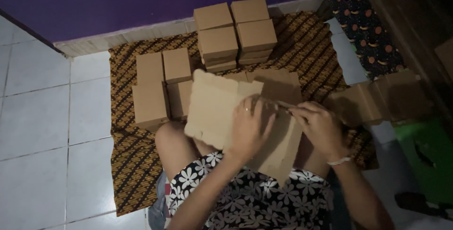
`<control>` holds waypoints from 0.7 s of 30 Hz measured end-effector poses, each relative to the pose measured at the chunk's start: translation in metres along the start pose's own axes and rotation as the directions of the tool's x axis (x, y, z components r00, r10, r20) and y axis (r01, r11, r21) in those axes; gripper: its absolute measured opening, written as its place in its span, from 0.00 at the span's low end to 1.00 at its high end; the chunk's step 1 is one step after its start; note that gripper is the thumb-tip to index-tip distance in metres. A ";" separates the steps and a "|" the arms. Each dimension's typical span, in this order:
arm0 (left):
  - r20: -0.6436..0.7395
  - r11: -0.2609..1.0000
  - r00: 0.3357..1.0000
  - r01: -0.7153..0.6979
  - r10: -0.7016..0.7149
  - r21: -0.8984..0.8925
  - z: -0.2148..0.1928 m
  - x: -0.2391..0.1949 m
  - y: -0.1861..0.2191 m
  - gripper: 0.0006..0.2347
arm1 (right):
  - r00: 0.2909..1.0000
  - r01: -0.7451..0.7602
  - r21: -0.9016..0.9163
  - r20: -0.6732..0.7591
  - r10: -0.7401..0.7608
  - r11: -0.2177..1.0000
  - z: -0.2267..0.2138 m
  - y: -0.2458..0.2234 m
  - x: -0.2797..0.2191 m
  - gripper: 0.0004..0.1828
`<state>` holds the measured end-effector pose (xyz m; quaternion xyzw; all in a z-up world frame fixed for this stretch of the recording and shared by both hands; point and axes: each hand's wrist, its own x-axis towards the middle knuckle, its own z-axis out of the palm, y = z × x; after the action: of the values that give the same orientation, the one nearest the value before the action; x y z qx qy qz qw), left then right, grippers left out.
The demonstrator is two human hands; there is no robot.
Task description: Folding flat cardboard templates into small boxes and stacking them.
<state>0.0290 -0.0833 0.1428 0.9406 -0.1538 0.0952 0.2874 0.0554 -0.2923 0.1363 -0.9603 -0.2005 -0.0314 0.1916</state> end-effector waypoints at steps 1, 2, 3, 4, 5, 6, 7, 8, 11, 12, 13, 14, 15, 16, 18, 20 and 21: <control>0.003 0.988 0.997 0.080 -0.080 -0.134 0.010 -0.006 0.002 0.21 | 0.999 -0.033 -0.049 -0.001 0.033 0.998 0.016 0.010 -0.002 0.07; 0.016 0.952 0.987 0.157 -0.159 -0.264 0.020 -0.011 0.004 0.25 | 0.998 -0.066 -0.098 -0.003 0.066 0.993 0.032 0.021 -0.005 0.08; 0.021 0.951 0.987 0.159 -0.159 -0.266 0.031 -0.015 0.004 0.25 | 0.998 -0.069 -0.098 0.001 0.070 0.993 0.044 0.022 -0.006 0.08; -0.002 0.922 0.973 0.217 -0.230 -0.320 0.042 -0.020 0.004 0.26 | 0.996 -0.079 -0.129 0.031 0.083 0.989 0.056 0.023 -0.007 0.10; -0.019 0.887 0.954 0.270 -0.299 -0.374 0.054 -0.024 0.003 0.28 | 0.993 -0.089 -0.159 0.059 0.100 0.983 0.068 0.024 -0.008 0.12; -0.013 0.887 0.955 0.271 -0.297 -0.375 0.060 -0.024 0.002 0.28 | 0.992 -0.095 -0.159 0.061 0.106 0.983 0.081 0.027 -0.010 0.12; 0.173 0.784 0.902 0.429 -0.395 -0.448 0.066 -0.024 0.000 0.30 | 0.984 -0.146 -0.066 0.089 0.152 0.987 0.094 0.030 -0.011 0.12; 0.360 0.656 0.813 0.582 -0.457 -0.481 0.072 -0.023 -0.001 0.33 | 0.974 -0.199 0.027 0.120 0.194 0.980 0.107 0.033 -0.012 0.14; 0.541 0.402 0.729 0.684 -0.420 -0.609 0.197 -0.036 -0.059 0.35 | 0.965 0.253 -0.398 0.174 -0.199 0.882 0.142 0.043 -0.022 0.09; 0.542 0.403 0.729 0.684 -0.418 -0.609 0.211 -0.033 -0.067 0.35 | 0.965 0.250 -0.399 0.173 -0.196 0.882 0.150 0.045 -0.023 0.09; 0.560 0.371 0.713 0.700 -0.423 -0.610 0.226 -0.031 -0.074 0.36 | 0.981 0.038 -0.255 0.194 0.012 0.966 0.157 0.048 -0.025 0.15; 0.577 0.339 0.696 0.715 -0.428 -0.611 0.241 -0.029 -0.080 0.37 | 0.946 -0.192 -0.111 0.243 0.213 0.975 0.165 0.050 -0.027 0.23; 0.580 0.339 0.695 0.716 -0.425 -0.610 0.256 -0.032 -0.085 0.37 | 0.945 -0.195 -0.112 0.243 0.218 0.974 0.164 0.053 -0.029 0.23; 0.573 0.300 0.692 0.714 -0.439 -0.633 0.272 -0.035 -0.089 0.27 | 0.944 -0.138 -0.017 0.301 0.137 0.990 0.163 0.056 -0.031 0.23; 0.565 0.262 0.689 0.709 -0.454 -0.655 0.281 -0.037 -0.088 0.19 | 0.936 -0.082 0.083 0.347 0.048 0.993 0.165 0.065 -0.034 0.22; 0.550 0.248 0.677 0.712 -0.488 -0.657 0.269 -0.036 -0.075 0.18 | 0.887 -0.453 0.483 0.330 0.324 0.749 0.170 0.076 -0.036 0.19; 0.553 0.248 0.676 0.714 -0.487 -0.655 0.271 -0.037 -0.073 0.18 | 0.885 -0.456 0.483 0.331 0.327 0.748 0.161 0.074 -0.033 0.19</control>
<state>0.0444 -0.1715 -0.1258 0.6675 0.1619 -0.2214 0.6922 0.0520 -0.3062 -0.0432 -0.8821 -0.0143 0.1774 0.4361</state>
